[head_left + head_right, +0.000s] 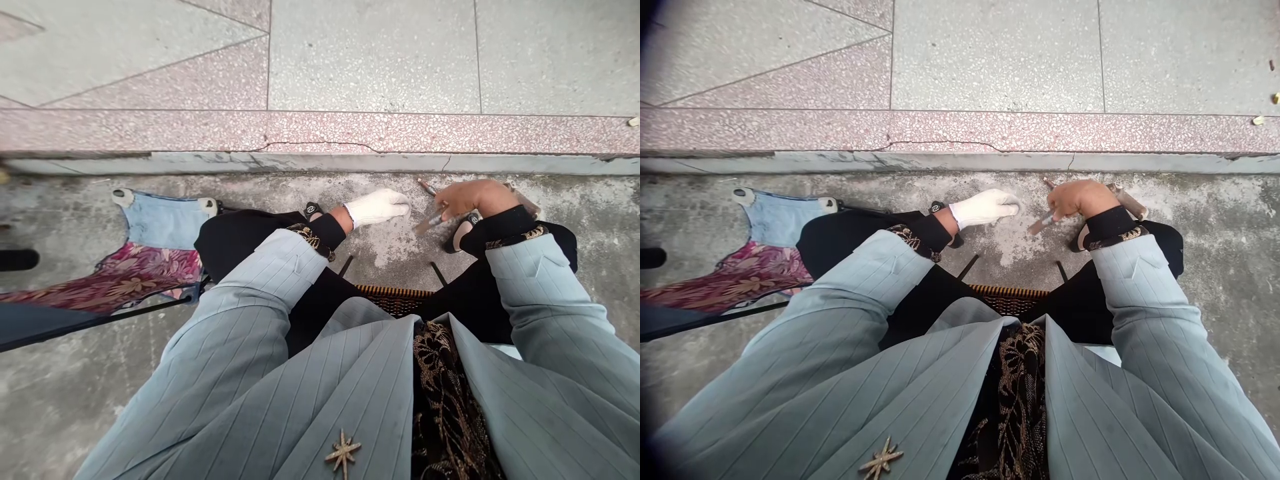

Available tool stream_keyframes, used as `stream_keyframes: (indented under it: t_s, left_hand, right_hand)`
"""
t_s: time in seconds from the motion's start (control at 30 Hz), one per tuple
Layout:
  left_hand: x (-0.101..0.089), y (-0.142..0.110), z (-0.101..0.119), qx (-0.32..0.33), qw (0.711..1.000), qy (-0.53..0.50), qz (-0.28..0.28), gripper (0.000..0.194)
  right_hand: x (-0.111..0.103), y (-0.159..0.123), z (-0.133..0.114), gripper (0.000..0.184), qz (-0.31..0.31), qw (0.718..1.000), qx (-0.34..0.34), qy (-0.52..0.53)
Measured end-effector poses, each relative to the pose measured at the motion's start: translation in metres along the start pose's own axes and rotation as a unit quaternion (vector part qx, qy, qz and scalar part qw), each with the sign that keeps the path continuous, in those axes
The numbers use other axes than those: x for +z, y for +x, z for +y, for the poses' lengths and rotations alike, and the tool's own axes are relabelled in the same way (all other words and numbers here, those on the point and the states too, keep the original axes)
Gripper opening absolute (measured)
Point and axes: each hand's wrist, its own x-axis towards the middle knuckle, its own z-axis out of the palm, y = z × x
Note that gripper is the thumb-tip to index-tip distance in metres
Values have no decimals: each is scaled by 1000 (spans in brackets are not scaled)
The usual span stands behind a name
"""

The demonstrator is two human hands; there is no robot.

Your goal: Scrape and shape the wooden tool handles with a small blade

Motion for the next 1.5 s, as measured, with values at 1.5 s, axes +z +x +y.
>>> stream_keyframes:
  t_s: [1.5]
  left_hand:
    - [-4, 1, 2, -66, 951, 284, 108, 41]
  right_hand:
    - [15, 19, -7, 59, 52, 728, -113, 674]
